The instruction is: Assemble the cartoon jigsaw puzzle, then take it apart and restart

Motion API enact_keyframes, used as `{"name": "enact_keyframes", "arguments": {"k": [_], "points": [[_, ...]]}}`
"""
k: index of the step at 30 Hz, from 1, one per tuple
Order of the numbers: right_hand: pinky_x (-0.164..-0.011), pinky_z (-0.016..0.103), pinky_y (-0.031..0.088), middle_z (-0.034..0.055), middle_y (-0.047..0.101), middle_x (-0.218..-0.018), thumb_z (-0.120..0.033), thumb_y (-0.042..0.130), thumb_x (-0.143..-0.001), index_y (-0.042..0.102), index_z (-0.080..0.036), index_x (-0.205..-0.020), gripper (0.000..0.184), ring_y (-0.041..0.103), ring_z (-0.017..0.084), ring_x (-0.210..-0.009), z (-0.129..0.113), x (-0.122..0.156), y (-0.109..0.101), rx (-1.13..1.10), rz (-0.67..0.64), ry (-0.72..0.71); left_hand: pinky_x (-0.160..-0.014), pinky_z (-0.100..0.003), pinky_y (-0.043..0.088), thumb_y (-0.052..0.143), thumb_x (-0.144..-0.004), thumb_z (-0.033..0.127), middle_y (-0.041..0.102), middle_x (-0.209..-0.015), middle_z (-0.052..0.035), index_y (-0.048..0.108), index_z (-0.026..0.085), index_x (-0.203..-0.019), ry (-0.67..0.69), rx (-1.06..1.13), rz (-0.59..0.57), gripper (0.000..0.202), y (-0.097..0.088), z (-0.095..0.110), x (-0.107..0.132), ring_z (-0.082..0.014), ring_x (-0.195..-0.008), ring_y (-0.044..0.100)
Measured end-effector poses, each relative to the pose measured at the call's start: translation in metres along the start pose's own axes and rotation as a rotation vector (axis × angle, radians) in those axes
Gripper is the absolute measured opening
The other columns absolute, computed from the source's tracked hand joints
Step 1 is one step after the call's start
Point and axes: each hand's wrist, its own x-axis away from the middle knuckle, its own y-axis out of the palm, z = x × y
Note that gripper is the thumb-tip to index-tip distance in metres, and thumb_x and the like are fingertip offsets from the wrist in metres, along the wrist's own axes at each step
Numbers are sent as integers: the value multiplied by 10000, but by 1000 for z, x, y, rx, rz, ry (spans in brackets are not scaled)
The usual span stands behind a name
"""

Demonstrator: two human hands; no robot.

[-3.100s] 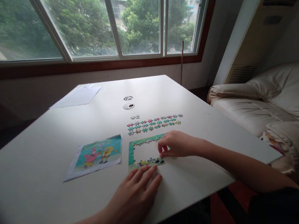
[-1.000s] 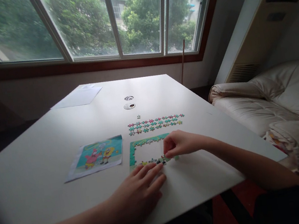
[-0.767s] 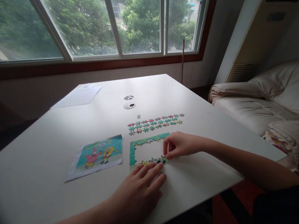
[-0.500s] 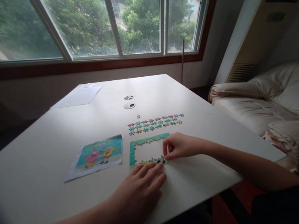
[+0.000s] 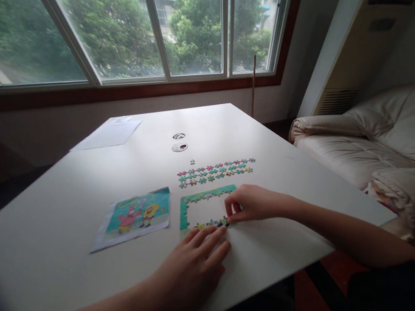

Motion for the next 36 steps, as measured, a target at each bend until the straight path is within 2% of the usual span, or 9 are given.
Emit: {"name": "enact_keyframes", "arguments": {"k": [3,8,14,18,22,26,28,31,36], "points": [[-525,188,336,-6,616,-621,-340,587,-744,648,-179,-765,173,513,85,-540,3,-2,-3,-34,32,-23,-921,-437,338,390,-883,270,450,-1283,-94,470,159,-1120,-4,-1,1,273,0,0,1,-273,-1131,419],[-531,189,328,-5,596,-606,-323,563,-758,642,-169,-780,175,488,78,-522,24,-20,-15,48,194,-9,-919,-419,344,356,-900,257,450,-1286,-91,477,161,-1105,-9,-1,18,256,3,1,1,-264,-1141,417],[-570,202,342,11,622,-673,-307,558,-753,667,-168,-802,183,505,89,-565,61,-66,-28,120,277,13,-927,-422,342,353,-904,257,452,-1287,-87,466,167,-1123,-17,-3,21,263,4,1,2,-261,-1149,415],[-600,209,358,21,636,-729,-279,551,-758,677,-163,-832,187,502,93,-597,69,-103,-31,132,328,-12,-934,-412,345,353,-907,266,448,-1295,-79,470,172,-1116,-19,-8,20,257,4,0,3,-252,-1157,414],[-647,223,380,41,654,-823,-257,535,-780,656,-157,-960,239,528,105,-645,63,-136,-29,117,312,-45,-928,-419,350,339,-913,278,442,-1301,-87,460,169,-1135,-17,-13,14,275,5,0,4,-259,-1162,411],[-745,243,384,62,648,-936,-280,546,-791,593,-160,-1101,336,563,144,-797,56,-167,-22,95,302,38,-935,-412,344,320,-919,270,434,-1309,-92,460,166,-1137,-12,-18,20,280,7,0,4,-259,-1169,406],[-753,250,387,75,646,-934,-277,569,-772,612,-144,-1067,326,565,163,-827,55,-179,-20,92,305,94,-941,-413,339,326,-917,267,433,-1309,-94,461,167,-1138,-15,-18,18,278,8,0,4,-260,-1174,403],[-676,236,405,75,653,-899,-270,610,-730,658,-134,-949,263,574,157,-764,56,-192,-23,69,268,171,-947,-417,336,342,-912,264,429,-1312,-98,459,166,-1144,-20,-9,10,277,8,0,4,-263,-1183,395],[-561,209,402,70,658,-840,-293,682,-653,671,-121,-845,258,561,126,-669,58,-193,-36,-9,171,257,-943,-425,344,334,-915,263,428,-1312,-108,458,155,-1144,-15,1,10,283,7,0,4,-272,-1177,402]]}}
